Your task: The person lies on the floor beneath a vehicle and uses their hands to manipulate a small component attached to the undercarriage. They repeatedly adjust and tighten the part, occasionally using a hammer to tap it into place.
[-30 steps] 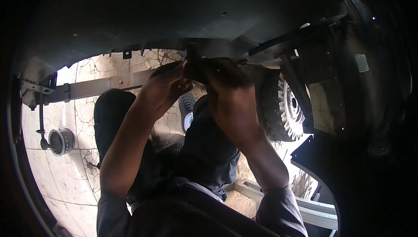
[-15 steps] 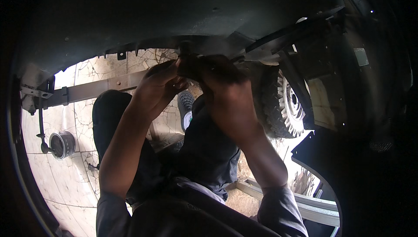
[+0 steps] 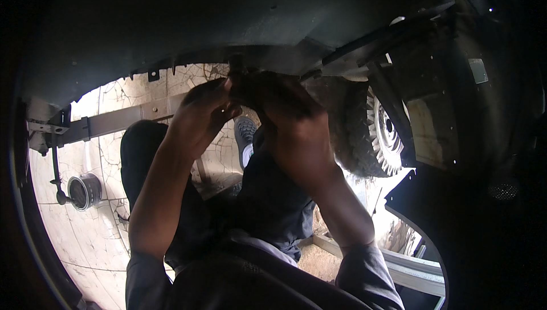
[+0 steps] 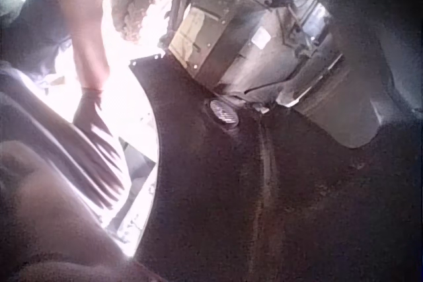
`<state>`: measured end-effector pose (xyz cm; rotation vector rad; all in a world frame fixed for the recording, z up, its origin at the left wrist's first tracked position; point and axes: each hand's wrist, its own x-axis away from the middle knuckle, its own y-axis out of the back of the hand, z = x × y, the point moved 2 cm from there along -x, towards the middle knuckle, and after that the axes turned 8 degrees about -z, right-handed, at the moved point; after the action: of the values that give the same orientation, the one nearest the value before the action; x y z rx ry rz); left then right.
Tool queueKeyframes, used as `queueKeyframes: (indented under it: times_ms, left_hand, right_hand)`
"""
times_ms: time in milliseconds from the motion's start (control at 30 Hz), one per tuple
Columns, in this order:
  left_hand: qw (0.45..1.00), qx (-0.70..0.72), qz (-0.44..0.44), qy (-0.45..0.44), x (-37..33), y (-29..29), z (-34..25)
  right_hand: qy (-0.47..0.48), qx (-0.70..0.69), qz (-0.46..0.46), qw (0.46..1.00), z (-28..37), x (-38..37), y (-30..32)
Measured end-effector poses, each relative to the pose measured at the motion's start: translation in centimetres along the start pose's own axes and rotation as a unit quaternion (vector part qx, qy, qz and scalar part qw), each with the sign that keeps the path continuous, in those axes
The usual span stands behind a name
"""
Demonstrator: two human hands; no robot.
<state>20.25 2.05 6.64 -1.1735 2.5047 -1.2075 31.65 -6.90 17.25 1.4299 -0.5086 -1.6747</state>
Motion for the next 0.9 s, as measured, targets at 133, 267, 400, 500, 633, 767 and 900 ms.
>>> queueKeyframes:
  times_ms: [133,267,400,500,633,767,900]
  left_hand:
    - [0.998,0.002,0.057,-0.022,-0.9,0.9,0.1]
    - [0.995,0.061,0.072,-0.025,-1.4,1.1,1.8]
    - [0.994,0.065,0.071,-0.043,-1.0,0.8,1.2]
    - [0.993,0.08,0.076,-0.046,-1.0,0.2,1.0]
    - [0.992,0.067,0.103,-0.042,-1.3,1.3,1.1]
    - [0.995,0.077,0.049,-0.029,-0.8,0.3,1.4]
    - [0.996,0.065,0.059,-0.033,-1.0,0.5,1.0]
  right_hand:
    - [-0.012,0.006,0.001,1.0,-0.5,-1.0,-0.2]
    - [0.04,0.014,-0.052,0.998,-0.6,0.2,-0.6]
    - [0.013,-0.012,-0.007,1.0,-1.0,0.3,-0.6]
    - [0.017,-0.001,-0.013,1.0,-0.5,0.2,0.1]
    - [0.027,0.004,-0.028,0.999,-1.1,0.2,-0.5]
    - [0.035,0.023,-0.029,0.999,-1.6,0.2,-0.4]
    - [-0.003,0.007,-0.055,0.998,-0.3,0.7,-0.2]
